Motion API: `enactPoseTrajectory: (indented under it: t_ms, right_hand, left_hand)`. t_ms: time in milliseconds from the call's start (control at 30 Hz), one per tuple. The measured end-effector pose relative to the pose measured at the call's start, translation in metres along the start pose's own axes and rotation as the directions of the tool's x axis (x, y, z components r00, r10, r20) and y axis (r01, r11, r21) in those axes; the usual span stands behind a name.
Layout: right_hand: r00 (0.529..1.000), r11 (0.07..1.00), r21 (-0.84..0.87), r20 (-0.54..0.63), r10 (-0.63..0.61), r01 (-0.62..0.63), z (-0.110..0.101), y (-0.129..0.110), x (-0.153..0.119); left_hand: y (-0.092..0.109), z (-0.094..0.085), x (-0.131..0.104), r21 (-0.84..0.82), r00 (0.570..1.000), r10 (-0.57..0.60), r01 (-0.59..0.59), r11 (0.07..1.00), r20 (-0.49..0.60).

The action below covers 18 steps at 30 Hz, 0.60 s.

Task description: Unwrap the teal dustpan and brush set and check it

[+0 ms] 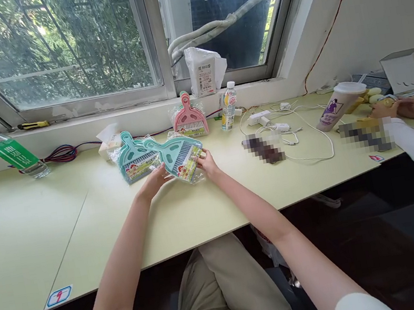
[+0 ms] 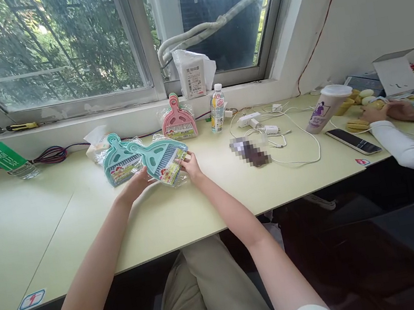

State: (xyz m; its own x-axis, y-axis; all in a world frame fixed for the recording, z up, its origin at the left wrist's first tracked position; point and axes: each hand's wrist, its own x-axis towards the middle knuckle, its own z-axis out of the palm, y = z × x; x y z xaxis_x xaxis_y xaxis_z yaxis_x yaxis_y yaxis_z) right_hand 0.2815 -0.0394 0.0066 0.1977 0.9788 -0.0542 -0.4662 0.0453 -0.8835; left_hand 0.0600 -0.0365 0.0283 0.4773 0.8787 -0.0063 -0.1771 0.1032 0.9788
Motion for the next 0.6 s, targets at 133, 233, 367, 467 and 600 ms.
enactPoseTrajectory:
  t_ms: [133,233,367,467,600]
  right_hand:
    - [1.0,1.0,-0.006,-0.027,-0.003,0.003,-0.001,-0.002,0.001]
    - [1.0,0.999,-0.029,0.012,-0.017,0.018,-0.001,-0.008,-0.001]
    - [0.997,0.997,-0.072,0.077,-0.014,0.019,0.003,-0.014,-0.007]
    - [0.992,0.996,-0.092,0.127,-0.004,0.016,0.006,-0.017,-0.01]
    - [0.99,0.991,-0.129,0.142,-0.004,0.022,0.001,-0.025,-0.009]
  left_hand:
    - [-0.001,-0.002,0.006,-0.09,0.987,-0.019,0.005,0.996,-0.16]
    - [0.002,-0.003,0.01,-0.163,0.941,-0.042,-0.015,0.987,-0.337]
    - [0.009,-0.007,0.014,-0.232,0.817,0.007,-0.172,0.957,-0.577]
    - [0.014,-0.012,0.015,-0.209,0.763,0.063,-0.254,0.944,-0.643]
    - [0.023,-0.023,0.008,0.037,0.727,0.229,-0.27,0.962,-0.647]
